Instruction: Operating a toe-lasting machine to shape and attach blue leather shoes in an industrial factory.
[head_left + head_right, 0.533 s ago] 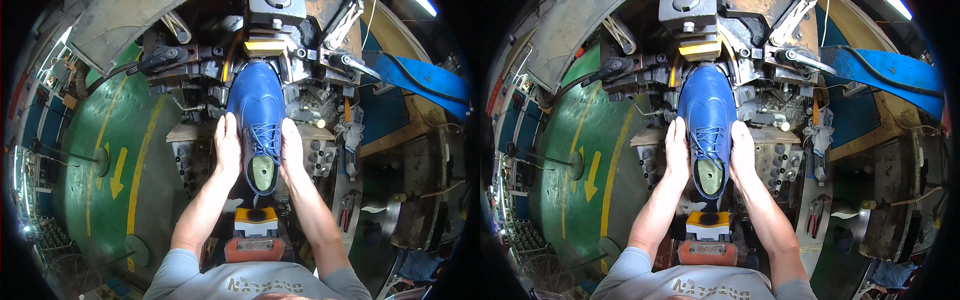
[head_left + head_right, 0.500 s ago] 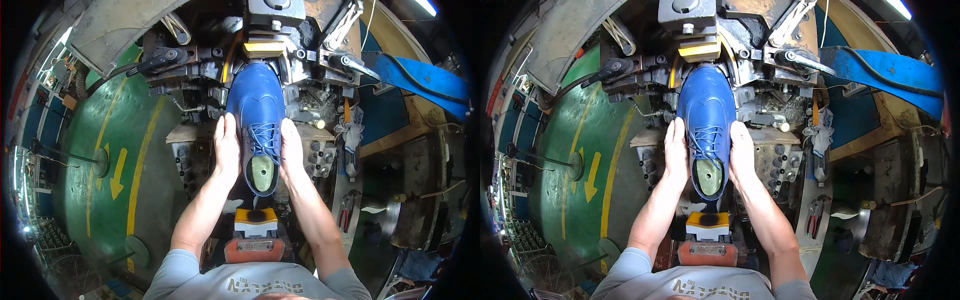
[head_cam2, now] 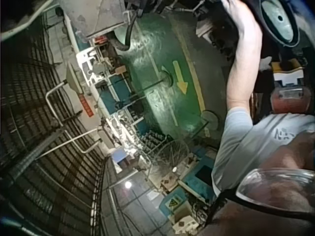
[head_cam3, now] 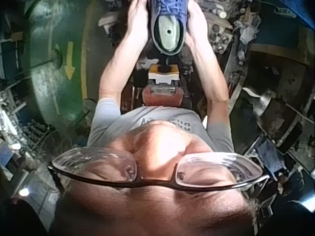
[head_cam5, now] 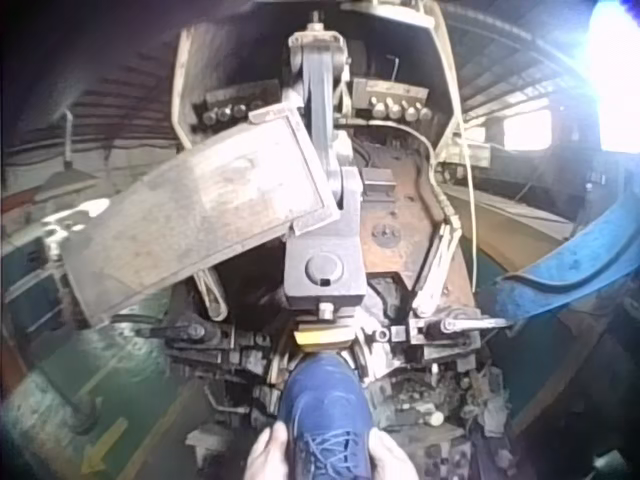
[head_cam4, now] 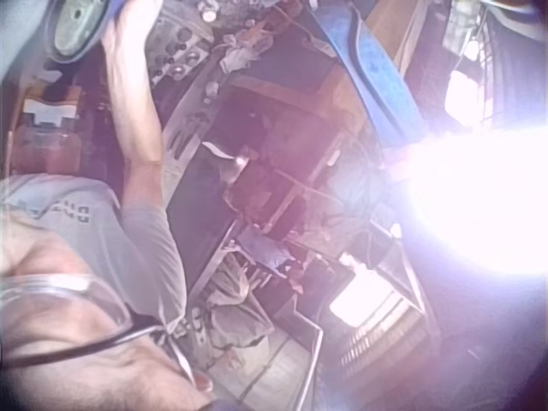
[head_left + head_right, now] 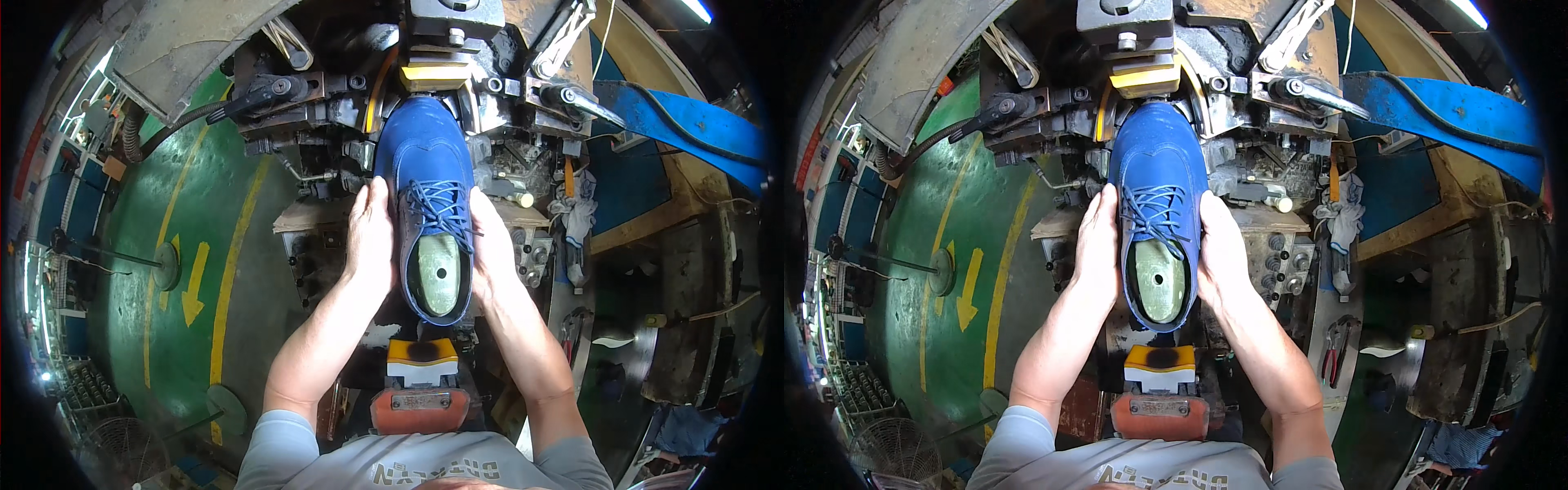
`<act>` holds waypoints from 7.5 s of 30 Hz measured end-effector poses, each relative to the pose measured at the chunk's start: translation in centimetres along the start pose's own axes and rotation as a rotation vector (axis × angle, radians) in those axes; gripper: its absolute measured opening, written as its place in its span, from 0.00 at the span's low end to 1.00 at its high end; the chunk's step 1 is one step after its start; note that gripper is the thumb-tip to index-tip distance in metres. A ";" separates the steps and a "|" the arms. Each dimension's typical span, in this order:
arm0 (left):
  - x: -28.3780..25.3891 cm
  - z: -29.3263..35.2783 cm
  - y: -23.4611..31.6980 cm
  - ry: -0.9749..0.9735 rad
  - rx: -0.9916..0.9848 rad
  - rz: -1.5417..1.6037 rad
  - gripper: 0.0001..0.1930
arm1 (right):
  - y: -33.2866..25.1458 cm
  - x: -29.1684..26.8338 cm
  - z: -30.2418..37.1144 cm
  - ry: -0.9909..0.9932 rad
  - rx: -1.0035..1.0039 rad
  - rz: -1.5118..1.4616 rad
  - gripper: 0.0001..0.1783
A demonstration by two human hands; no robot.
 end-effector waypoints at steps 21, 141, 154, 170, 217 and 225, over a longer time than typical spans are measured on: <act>-5.9 -3.5 -5.4 0.156 0.156 0.125 0.15 | 2.0 -4.0 -2.2 0.213 -0.210 0.223 0.12; -27.8 12.1 -20.3 -0.031 -0.502 -0.234 0.21 | 15.6 -34.3 25.4 0.860 0.137 0.822 0.17; -32.8 16.7 -25.3 0.119 -0.542 -0.516 0.23 | 18.1 -34.8 28.2 0.678 0.290 0.803 0.15; -16.9 29.5 -39.9 -0.374 -0.813 -0.836 0.19 | 10.6 -47.0 50.0 0.979 0.218 0.903 0.23; 9.5 40.7 -50.3 -0.908 -0.715 -1.094 0.06 | -25.4 -78.4 50.1 1.766 0.292 0.262 0.52; 13.4 40.5 -51.2 -1.093 -0.435 -1.095 0.10 | -24.3 -70.9 57.7 1.400 -0.470 0.368 0.16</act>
Point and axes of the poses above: each hand's wrist, its own z-axis away from the middle knuckle, its own x-axis out of the palm, y = z × x, the point moved 5 cm from there along -z, towards the middle knuckle, and after that the axes turned 8 degrees about z, right-handed, at the moved point
